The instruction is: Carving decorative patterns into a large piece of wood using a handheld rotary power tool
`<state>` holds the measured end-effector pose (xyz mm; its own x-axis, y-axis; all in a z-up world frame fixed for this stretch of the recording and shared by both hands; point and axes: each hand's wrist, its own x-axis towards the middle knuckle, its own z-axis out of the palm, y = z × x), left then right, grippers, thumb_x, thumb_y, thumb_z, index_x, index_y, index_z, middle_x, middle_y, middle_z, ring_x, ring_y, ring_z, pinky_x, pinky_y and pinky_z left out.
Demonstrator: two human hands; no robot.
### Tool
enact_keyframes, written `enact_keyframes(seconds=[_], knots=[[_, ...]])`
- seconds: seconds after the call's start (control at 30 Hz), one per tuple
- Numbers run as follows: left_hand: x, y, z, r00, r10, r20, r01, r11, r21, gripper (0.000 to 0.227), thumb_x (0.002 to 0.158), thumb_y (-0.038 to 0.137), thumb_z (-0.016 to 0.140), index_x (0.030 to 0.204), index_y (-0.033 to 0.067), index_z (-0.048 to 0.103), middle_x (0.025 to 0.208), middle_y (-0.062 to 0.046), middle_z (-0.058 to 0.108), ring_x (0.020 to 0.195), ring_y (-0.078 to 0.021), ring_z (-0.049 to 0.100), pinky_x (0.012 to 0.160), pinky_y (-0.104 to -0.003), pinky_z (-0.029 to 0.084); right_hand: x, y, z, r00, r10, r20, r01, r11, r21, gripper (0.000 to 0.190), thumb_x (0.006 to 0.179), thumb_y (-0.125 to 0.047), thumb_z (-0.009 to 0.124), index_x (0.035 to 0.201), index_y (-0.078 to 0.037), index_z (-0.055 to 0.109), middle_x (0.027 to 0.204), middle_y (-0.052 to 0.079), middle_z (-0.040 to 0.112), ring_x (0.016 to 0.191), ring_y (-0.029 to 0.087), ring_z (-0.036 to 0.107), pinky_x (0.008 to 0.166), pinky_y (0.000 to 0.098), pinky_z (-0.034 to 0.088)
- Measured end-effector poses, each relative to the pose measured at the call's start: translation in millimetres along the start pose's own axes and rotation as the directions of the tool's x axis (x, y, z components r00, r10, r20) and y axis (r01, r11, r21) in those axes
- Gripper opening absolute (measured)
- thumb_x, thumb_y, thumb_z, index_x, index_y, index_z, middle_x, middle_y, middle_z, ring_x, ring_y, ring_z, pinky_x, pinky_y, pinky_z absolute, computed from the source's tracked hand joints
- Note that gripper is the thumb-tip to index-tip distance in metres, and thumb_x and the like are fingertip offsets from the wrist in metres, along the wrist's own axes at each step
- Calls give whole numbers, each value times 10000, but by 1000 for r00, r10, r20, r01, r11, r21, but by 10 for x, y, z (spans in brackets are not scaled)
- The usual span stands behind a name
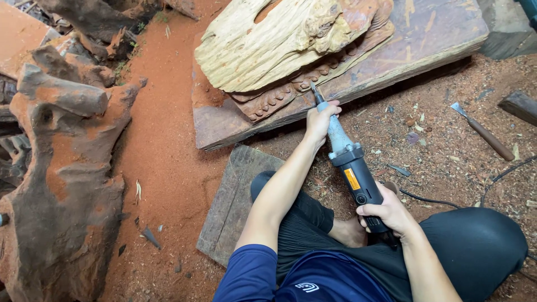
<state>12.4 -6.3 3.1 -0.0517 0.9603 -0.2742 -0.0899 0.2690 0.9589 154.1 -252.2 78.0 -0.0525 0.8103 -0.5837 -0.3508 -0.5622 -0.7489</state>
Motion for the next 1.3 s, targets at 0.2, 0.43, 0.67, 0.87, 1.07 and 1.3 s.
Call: enact_keyframes(seconds=[0.2, 0.43, 0.67, 0.87, 1.07, 1.3], knots=[[11, 58, -31, 1000, 7, 21, -7, 999, 31, 414, 672, 183, 805, 1049, 11, 793, 721, -118, 682, 709, -160, 641, 669, -327, 533, -3, -5, 112, 1000, 2, -13, -2, 1000, -15, 396, 596, 148, 751, 962, 52, 636, 657, 297, 589, 438, 430, 672, 322, 542, 547], [-46, 148, -70, 999, 3, 39, -5, 999, 50, 411, 669, 201, 803, 1040, 25, 795, 691, -117, 676, 691, -167, 631, 658, -317, 518, 33, 89, 147, 1000, 3, -25, -3, 1000, -16, 398, 592, 143, 756, 961, 43, 641, 662, 293, 595, 448, 428, 680, 330, 544, 555], [45, 124, -192, 995, -42, 88, 32, 993, 118, 425, 680, 179, 804, 1075, 23, 791, 807, -149, 708, 812, -201, 670, 771, -355, 531, -9, 214, 378, 1000, 5, -28, -3, 998, 70, 371, 610, 137, 755, 948, 43, 634, 663, 296, 599, 449, 430, 676, 341, 560, 558], [80, 161, -364, 984, -113, 136, 73, 960, 270, 400, 685, 215, 806, 1039, 29, 787, 866, -152, 688, 858, -253, 662, 816, -410, 508, 75, 629, 650, 1000, -8, -12, 10, 979, 205, 374, 632, 107, 761, 964, 21, 612, 673, 278, 599, 460, 425, 681, 345, 559, 568], [66, 330, -549, 982, -139, 125, 72, 898, 434, 263, 600, 231, 788, 768, 36, 737, 664, -110, 607, 704, -235, 634, 683, -381, 498, 103, 883, 1285, 999, -32, 14, 24, 922, 386, 370, 665, 26, 766, 987, -4, 588, 721, 253, 618, 477, 391, 682, 370, 539, 591], [88, 513, -700, 962, -192, 195, 54, 832, 552, 306, 580, 218, 784, 808, 19, 740, 695, -107, 667, 719, -216, 666, 671, -327, 521, 149, 1024, 2015, 996, -50, -79, 85, 844, 529, 373, 685, 39, 765, 988, -7, 552, 681, 198, 609, 477, 332, 683, 365, 477, 590]])
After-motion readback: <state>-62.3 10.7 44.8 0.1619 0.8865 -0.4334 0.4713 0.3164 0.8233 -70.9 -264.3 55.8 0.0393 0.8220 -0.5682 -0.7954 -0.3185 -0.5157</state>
